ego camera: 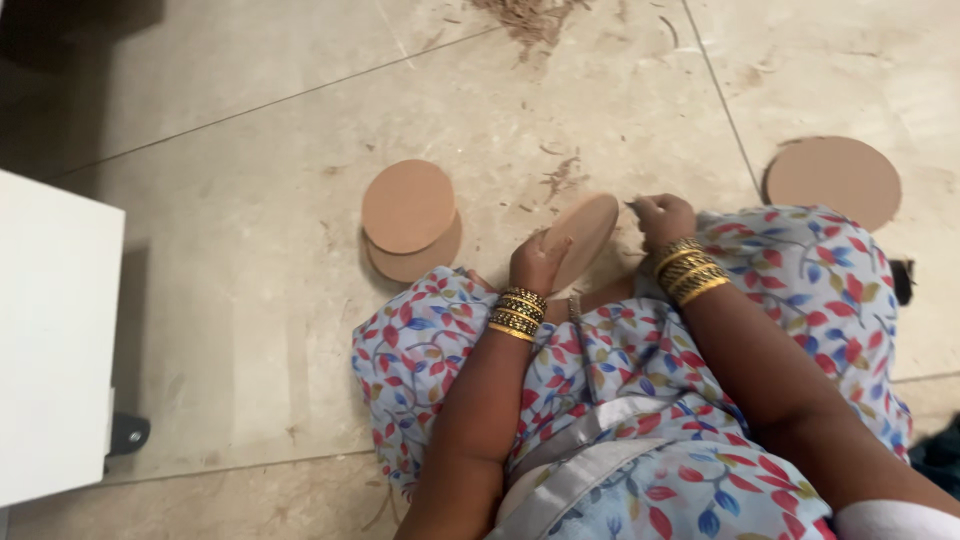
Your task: The person sits on the floor sanding round wooden discs. They hold each disc against their lap and rub a sanding block over the surface and edges, stacking finished discs aside and picking up the next one.
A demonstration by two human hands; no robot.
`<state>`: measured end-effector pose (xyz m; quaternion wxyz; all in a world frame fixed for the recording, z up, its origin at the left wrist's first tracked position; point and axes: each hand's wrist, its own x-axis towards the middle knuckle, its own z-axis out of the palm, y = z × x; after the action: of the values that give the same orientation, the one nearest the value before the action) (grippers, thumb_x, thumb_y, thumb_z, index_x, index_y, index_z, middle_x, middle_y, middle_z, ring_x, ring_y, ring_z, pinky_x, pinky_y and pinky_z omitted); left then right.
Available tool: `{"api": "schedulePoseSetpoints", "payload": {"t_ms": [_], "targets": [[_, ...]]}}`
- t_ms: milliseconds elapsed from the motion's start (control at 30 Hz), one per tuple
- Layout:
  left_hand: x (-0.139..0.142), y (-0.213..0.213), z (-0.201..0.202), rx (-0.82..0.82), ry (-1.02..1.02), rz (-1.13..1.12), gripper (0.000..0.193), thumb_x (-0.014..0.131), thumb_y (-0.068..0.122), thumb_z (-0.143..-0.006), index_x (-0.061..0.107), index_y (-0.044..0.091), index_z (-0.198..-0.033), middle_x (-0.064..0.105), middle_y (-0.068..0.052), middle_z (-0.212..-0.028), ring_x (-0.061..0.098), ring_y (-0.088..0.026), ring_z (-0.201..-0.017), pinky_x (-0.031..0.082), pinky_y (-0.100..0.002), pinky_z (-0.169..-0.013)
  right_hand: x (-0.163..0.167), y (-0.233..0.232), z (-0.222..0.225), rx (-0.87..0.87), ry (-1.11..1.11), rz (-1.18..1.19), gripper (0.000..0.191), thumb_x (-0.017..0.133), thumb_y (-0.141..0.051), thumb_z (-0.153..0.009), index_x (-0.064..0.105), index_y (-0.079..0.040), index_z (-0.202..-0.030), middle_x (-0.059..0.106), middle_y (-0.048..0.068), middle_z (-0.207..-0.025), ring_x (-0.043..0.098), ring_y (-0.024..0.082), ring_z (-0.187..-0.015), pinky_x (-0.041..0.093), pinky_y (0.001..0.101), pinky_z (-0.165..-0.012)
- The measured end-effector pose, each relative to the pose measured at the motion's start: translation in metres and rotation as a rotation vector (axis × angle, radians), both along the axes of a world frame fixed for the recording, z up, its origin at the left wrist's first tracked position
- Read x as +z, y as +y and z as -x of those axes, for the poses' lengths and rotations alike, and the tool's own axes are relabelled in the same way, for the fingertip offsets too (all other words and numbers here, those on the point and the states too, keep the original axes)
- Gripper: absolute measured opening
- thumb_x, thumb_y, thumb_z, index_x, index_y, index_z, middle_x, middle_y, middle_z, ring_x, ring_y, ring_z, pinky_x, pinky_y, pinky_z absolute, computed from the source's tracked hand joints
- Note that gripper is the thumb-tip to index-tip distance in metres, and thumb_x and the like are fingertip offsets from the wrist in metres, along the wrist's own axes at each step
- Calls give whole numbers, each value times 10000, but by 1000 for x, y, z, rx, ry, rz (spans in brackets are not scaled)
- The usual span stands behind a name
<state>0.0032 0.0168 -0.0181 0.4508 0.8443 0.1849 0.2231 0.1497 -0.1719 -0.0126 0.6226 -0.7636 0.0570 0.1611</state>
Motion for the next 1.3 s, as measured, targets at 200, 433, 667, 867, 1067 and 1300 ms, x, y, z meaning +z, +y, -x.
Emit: {"api": "schedulePoseSetpoints", "payload": {"t_ms": [200, 433, 667, 867, 1067, 1300], "targets": [[22, 55, 1, 545, -350, 889, 511, 740, 310, -926, 647, -85, -1237, 724, -156, -1154, 699, -246, -1021, 586, -372, -865, 11, -1, 7, 93, -38, -5, 271, 678, -281, -984, 717, -16, -1028, 621, 43, -662, 538, 118, -456, 436, 285, -399], [20, 134, 20, 994, -668, 1107, 594, 671, 256, -920, 493, -79, -1377, 654, -235, -1255, 708, -350, -1031, 622, -465, -841, 8, 6, 4, 145, -68, 47, 296, 673, -282, -997, 707, 10, -1033, 626, 50, -655, 550, 122, -454, 451, 285, -405], [7, 147, 20, 1252, -245, 853, 794, 708, 222, -850, 310, -8, -1498, 622, -295, -1320, 687, -377, -1130, 594, -440, -934, 17, 6, 3, 51, 7, -129, 322, 693, -298, -982, 697, -20, -1145, 641, 49, -726, 571, 115, -516, 503, 273, -454], [35, 131, 13, 1145, -79, 517, 1019, 809, 285, -827, 164, 48, -1579, 218, -242, -1609, 380, -396, -1397, 425, -473, -1095, 45, -10, -16, -73, 254, -559, 411, 689, -280, -1020, 601, 86, -1185, 632, 125, -855, 681, 222, -705, 640, 364, -667], [26, 99, -11, 441, -784, 925, 941, 774, 62, -811, 234, -5, -1579, 322, -172, -1526, 461, -328, -1324, 518, -459, -1050, 70, -56, -76, -209, 172, -591, 281, 579, -28, -952, 571, -114, -1219, 669, 127, -978, 725, 239, -759, 663, 396, -688], [-10, 92, -28, 391, -548, 639, 712, 778, 161, -939, 429, -79, -1511, 483, -207, -1532, 485, -245, -1394, 383, -330, -1189, 43, -164, -203, -337, -163, 248, 411, 696, -359, -956, 708, -37, -1210, 726, 156, -1019, 668, 245, -809, 556, 356, -703]]}}
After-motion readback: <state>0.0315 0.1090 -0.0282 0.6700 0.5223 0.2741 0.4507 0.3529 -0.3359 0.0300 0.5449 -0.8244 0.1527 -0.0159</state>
